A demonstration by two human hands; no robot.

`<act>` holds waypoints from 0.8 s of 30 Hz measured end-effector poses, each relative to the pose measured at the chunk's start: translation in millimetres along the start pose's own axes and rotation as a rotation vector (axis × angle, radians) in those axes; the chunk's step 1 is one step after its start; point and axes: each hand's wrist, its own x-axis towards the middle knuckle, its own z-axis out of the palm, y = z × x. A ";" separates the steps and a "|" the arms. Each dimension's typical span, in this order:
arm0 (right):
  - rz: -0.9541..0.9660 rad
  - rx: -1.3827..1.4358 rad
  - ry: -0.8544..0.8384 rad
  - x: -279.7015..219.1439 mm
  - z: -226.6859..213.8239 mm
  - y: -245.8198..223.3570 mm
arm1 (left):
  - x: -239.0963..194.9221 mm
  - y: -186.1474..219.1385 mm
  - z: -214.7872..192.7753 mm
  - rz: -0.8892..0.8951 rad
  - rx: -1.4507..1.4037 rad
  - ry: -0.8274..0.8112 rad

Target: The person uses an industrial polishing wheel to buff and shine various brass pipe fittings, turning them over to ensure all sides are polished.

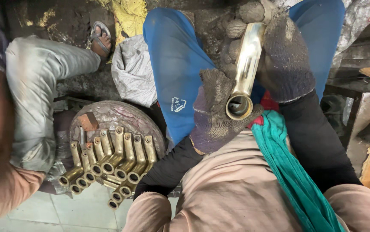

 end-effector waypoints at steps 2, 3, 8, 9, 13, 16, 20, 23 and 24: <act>-0.021 -0.006 -0.005 -3.4 4.5 5.1 | 2.1 1.8 -3.2 -0.004 -0.006 -0.002; -0.042 -0.013 -0.006 -4.8 5.7 6.1 | 2.9 3.2 -5.5 -0.008 -0.006 -0.001; -0.039 0.008 -0.013 2.9 1.9 0.2 | 11.5 7.0 -14.4 -0.054 -0.003 -0.032; -0.026 0.077 0.040 4.9 1.2 -4.3 | 13.4 6.5 -18.6 -0.065 0.004 -0.015; 0.605 1.882 -0.019 10.6 5.8 -16.5 | 21.5 4.2 -43.3 -0.137 -0.216 -0.137; 0.533 1.034 -0.187 -9.2 16.3 -29.1 | 24.6 4.7 -57.1 -0.157 -0.271 -0.044; 0.488 0.759 -0.320 -42.3 34.3 -29.0 | 33.6 -6.5 -65.4 -0.275 -0.329 0.042; 0.496 0.688 -0.369 -62.4 41.2 -18.4 | 30.9 -14.7 -73.8 -0.306 -0.312 0.069; 0.506 0.668 -0.378 -69.9 40.5 -16.3 | 28.3 -15.2 -76.6 -0.308 -0.302 0.080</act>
